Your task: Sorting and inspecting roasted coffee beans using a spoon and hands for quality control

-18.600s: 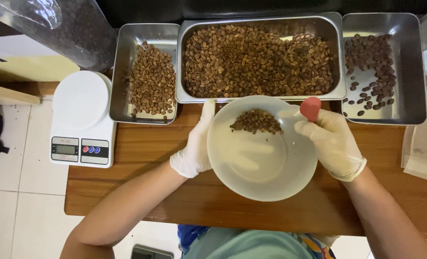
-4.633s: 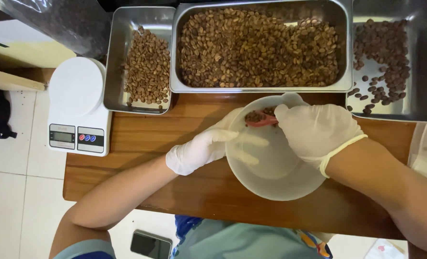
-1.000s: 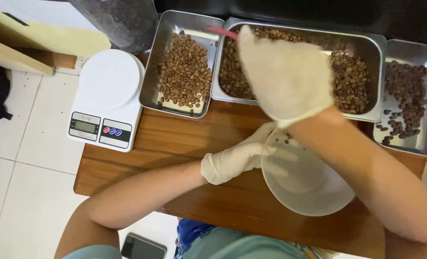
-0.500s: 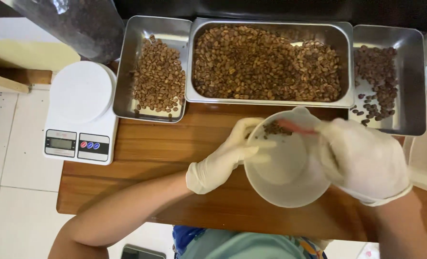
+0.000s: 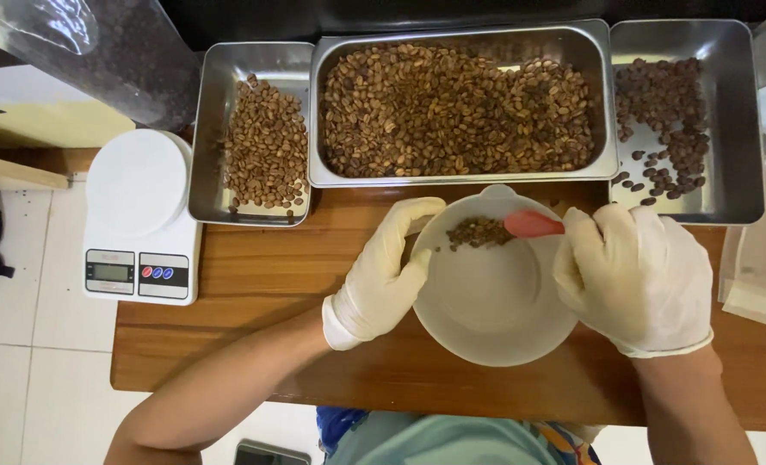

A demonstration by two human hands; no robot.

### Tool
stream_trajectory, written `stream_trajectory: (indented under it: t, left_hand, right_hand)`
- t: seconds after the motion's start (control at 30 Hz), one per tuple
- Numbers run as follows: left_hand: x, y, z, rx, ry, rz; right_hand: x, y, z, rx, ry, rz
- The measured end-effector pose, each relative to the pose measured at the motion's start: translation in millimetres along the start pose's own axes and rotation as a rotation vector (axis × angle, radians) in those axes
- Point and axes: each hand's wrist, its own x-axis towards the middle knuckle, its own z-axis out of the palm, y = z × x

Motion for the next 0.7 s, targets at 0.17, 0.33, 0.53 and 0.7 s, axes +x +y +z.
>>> stream_trajectory:
  t: [0.17, 0.33, 0.53, 0.7]
  left_hand:
    - [-1, 0, 1, 0.079, 0.062, 0.002]
    - [0, -8, -3, 0.057, 0.008, 0.085]
    - [-1, -11, -1, 0.113, -0.148, 0.013]
    - [-9, -5, 5, 0.041, -0.123, 0.011]
  right_hand:
    - [-5, -2, 3, -0.064, 0.05, -0.028]
    - [-11, -7, 6, -0.078, 0.021, 0.009]
    - [-16, -21, 4, -0.23, -0.057, 0.081]
    - [-8, -32, -8, -0.356, 0.039, 0.013]
